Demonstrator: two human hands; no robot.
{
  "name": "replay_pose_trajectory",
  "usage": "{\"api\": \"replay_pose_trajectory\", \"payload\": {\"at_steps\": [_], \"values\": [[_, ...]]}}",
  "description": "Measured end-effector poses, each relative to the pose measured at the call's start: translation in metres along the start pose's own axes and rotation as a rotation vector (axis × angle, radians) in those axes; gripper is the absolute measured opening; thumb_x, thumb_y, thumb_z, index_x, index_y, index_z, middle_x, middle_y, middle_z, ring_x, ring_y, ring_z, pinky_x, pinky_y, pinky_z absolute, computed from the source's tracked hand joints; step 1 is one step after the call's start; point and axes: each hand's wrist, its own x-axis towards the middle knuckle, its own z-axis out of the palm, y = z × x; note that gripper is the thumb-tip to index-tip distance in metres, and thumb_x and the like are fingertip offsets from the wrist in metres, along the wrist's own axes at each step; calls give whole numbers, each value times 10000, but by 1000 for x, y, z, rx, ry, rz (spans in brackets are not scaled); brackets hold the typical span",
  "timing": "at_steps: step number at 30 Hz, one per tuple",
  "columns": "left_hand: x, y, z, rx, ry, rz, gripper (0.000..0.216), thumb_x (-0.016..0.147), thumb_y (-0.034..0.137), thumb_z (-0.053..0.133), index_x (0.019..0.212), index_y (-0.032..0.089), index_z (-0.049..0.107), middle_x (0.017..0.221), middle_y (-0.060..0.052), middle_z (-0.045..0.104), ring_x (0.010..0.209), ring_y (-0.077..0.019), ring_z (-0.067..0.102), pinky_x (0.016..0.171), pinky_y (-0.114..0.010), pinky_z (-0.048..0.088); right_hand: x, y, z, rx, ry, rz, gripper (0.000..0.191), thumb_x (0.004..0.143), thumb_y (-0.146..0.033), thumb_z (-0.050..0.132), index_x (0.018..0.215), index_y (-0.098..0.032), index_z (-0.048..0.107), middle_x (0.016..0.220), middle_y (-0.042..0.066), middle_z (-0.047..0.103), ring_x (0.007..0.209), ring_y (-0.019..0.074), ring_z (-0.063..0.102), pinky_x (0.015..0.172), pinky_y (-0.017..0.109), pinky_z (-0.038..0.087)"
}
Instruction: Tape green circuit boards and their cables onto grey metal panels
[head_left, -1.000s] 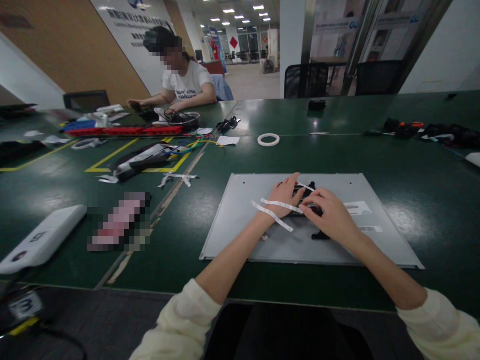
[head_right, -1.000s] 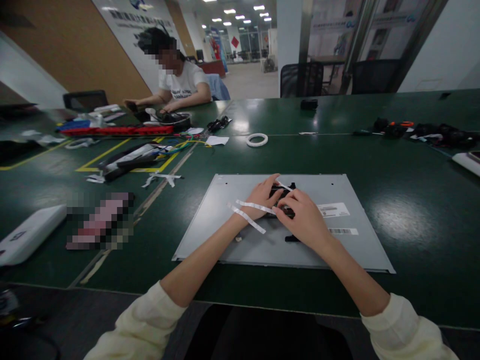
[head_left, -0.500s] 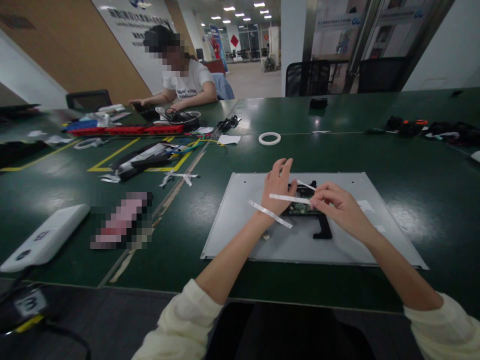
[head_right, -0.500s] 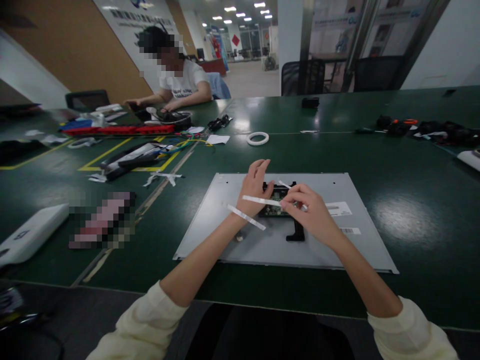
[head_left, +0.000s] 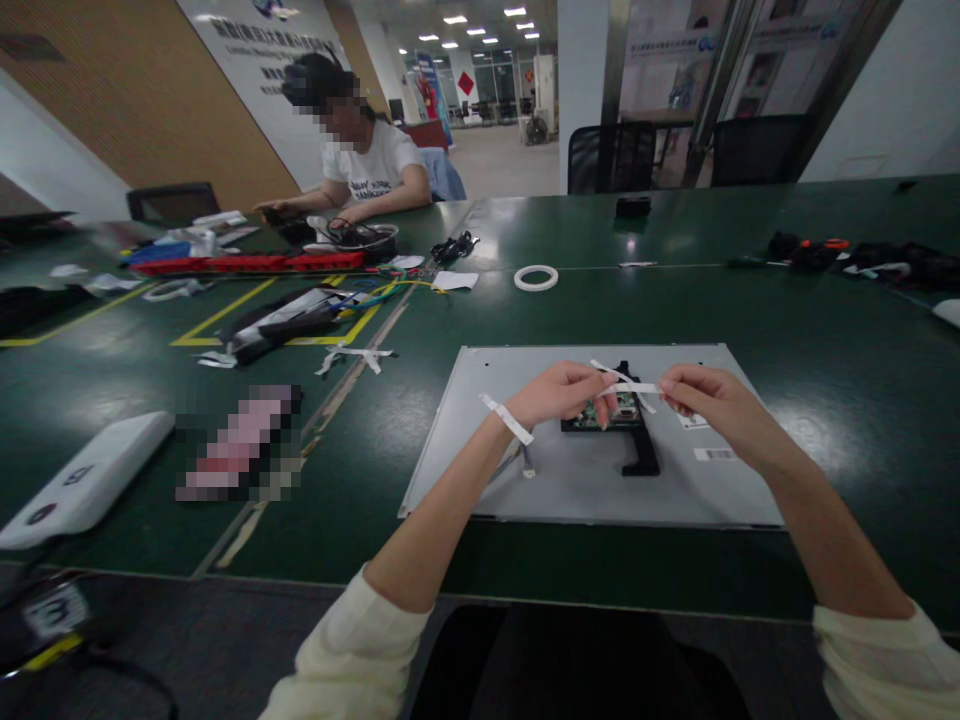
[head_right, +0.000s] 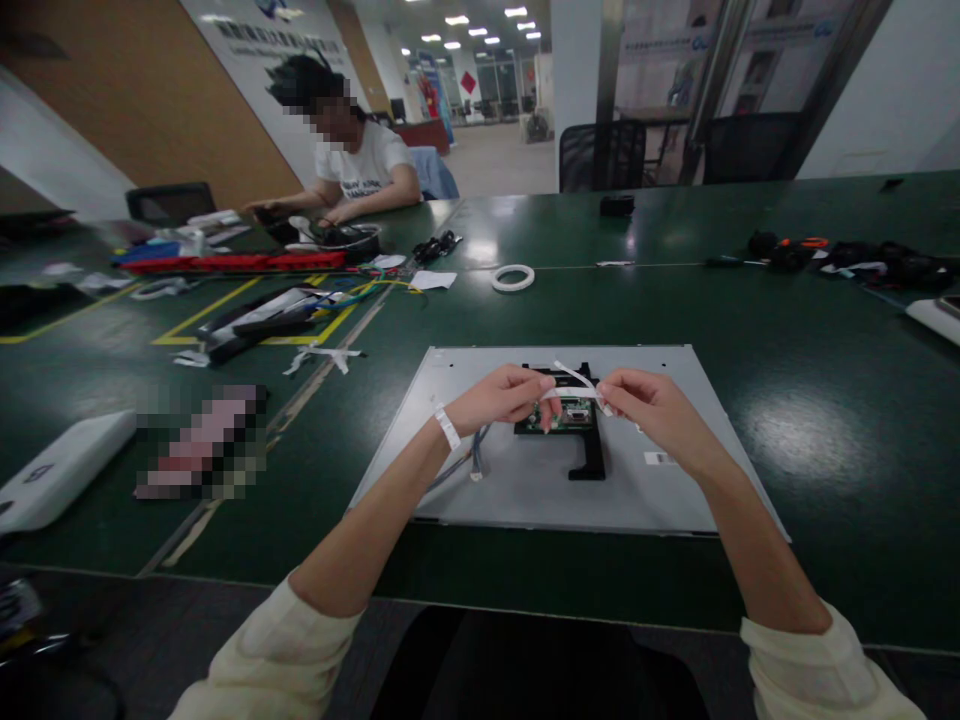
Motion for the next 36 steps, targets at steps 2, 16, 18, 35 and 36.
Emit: {"api": "replay_pose_trajectory", "payload": {"at_steps": [2,16,18,35,36], "values": [[-1,0,4,29,-56,-14,325,853,391,493,718,122,616,564,1,585,396,-25,310,402,-174,203,-1,6,-4,-103,-10,35,340,820,-487,503,714,-174,579,601,-24,472,577,97,421,551,224,303],[4,-14,35,153,-180,-283,332,877,312,423,667,115,589,563,-33,639,320,-51,394,384,-194,304,-35,38,8,-518,9,45,298,895,-386,398,700,-185,501,682,-6,548,663,132,501,600,242,313],[4,-15,38,176,-161,-324,338,884,297,395,659,117,574,552,-30,633,314,-55,395,378,-196,309,-37,40,12,-559,57,45,292,893,-375,395,688,-186,482,672,-2,540,649,135,494,591,246,301],[-2,-16,49,609,-50,-234,360,843,303,403,555,163,566,463,-1,547,367,-100,454,443,-222,375,-38,39,25,-809,127,69,360,869,-467,451,637,-194,475,619,-6,513,578,134,444,548,250,231],[-2,-17,49,659,-25,-214,339,832,300,424,568,164,588,487,-10,564,413,-112,485,475,-227,388,-38,39,26,-832,124,71,356,871,-464,450,640,-195,478,631,-5,519,589,138,449,546,251,225]]}}
